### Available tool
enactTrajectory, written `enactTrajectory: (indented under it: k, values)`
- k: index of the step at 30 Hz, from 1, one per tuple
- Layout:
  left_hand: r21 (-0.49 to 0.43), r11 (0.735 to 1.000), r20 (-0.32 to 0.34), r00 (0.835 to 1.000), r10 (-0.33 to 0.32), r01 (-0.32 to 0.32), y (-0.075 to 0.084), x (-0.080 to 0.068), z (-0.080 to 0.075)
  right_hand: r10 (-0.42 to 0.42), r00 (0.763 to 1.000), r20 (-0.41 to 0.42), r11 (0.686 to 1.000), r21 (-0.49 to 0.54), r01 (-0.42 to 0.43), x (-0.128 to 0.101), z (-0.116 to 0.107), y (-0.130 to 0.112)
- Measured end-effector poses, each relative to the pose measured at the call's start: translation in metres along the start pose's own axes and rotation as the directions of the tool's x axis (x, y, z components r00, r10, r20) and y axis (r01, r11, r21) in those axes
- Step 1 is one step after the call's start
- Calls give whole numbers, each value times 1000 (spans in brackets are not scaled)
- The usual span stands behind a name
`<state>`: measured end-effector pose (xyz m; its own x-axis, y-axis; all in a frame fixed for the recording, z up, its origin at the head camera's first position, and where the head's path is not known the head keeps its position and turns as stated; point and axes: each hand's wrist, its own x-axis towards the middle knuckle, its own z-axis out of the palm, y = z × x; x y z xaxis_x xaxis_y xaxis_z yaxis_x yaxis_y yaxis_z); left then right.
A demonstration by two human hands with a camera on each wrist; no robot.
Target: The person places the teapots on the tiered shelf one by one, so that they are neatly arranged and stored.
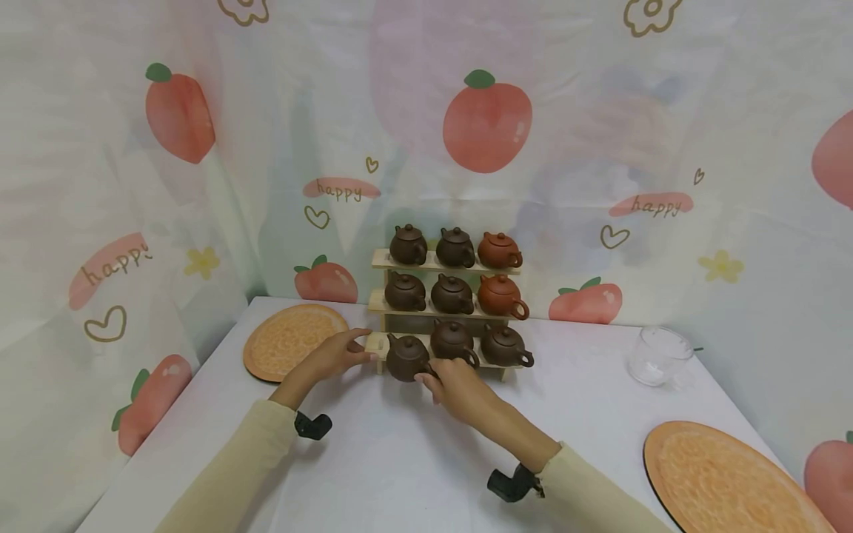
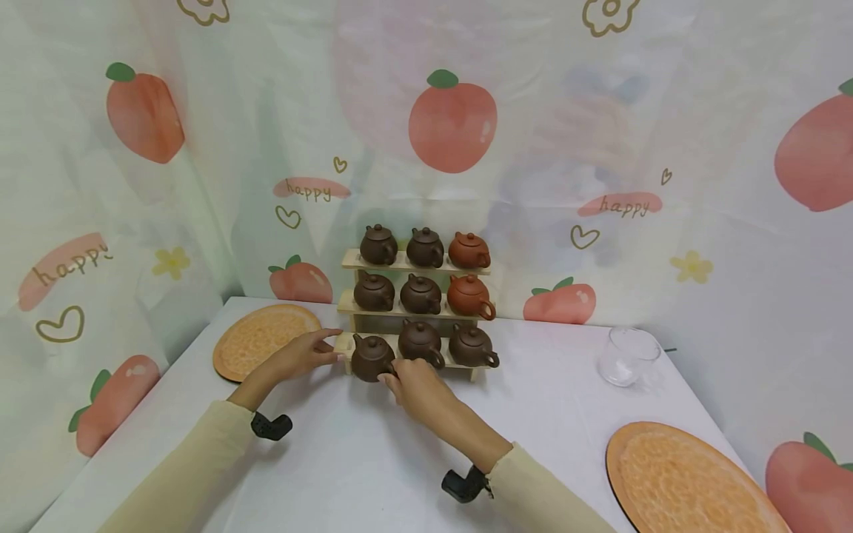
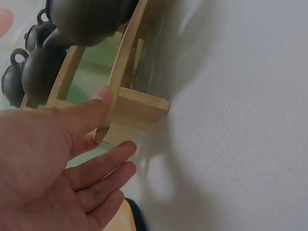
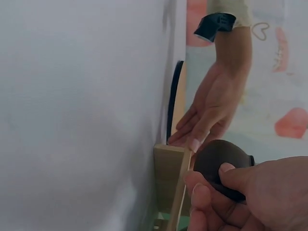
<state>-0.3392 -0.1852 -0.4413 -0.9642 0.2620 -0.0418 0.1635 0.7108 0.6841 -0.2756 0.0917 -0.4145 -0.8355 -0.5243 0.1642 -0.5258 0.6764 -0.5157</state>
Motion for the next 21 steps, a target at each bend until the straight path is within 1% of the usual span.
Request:
enactTrajectory:
  k: [5, 14, 21]
  values:
    - [7, 1000, 1, 1000, -12, 12, 0, 0, 0, 25, 999, -23, 1000, 9, -24, 11, 3, -5]
    - [1, 1000, 0, 1000, -5, 5, -2, 0, 1, 114, 992, -51, 993, 6, -114, 34, 10, -11]
    - [0, 1000, -2, 1000, -21, 21, -2, 1, 0, 147, 987, -69, 989, -10, -148, 41, 14, -9]
